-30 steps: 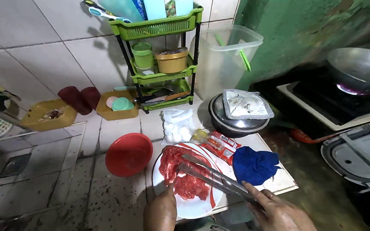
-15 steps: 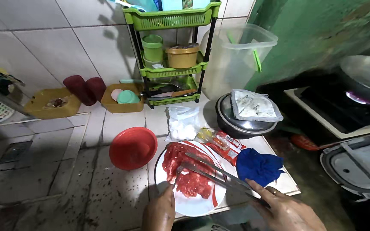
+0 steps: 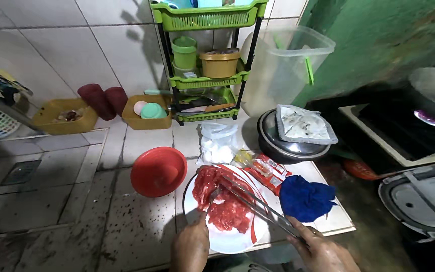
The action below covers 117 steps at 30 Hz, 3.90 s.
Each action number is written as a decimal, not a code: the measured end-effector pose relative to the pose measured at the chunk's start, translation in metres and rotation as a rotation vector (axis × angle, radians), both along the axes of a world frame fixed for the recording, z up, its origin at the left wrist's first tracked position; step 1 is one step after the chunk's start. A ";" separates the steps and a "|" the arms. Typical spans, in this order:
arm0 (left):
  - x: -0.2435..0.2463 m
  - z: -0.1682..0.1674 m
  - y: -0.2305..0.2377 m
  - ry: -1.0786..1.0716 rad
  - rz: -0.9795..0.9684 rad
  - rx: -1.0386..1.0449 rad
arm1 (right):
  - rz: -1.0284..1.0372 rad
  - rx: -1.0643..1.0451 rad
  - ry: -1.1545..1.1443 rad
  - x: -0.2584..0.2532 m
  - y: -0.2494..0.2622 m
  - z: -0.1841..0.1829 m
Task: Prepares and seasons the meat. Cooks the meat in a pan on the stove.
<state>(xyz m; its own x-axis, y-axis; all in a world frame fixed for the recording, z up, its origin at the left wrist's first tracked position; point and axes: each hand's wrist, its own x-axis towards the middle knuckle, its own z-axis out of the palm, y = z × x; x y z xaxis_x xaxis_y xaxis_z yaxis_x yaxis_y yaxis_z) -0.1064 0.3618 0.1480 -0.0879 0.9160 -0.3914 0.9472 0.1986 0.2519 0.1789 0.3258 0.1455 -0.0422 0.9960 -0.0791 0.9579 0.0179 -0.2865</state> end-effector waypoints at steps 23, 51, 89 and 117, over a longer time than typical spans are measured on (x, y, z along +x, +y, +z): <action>0.015 -0.010 0.003 0.024 0.024 0.038 | -0.286 -0.732 0.951 0.030 0.015 -0.023; 0.025 -0.008 0.011 0.048 -0.002 0.085 | -0.200 -0.603 0.264 0.008 0.015 -0.001; 0.013 -0.012 -0.006 -0.230 0.073 0.178 | -0.192 -0.664 0.703 0.038 0.030 -0.018; 0.024 0.005 0.018 -0.012 0.111 0.005 | -0.094 -0.665 0.612 0.034 0.100 0.003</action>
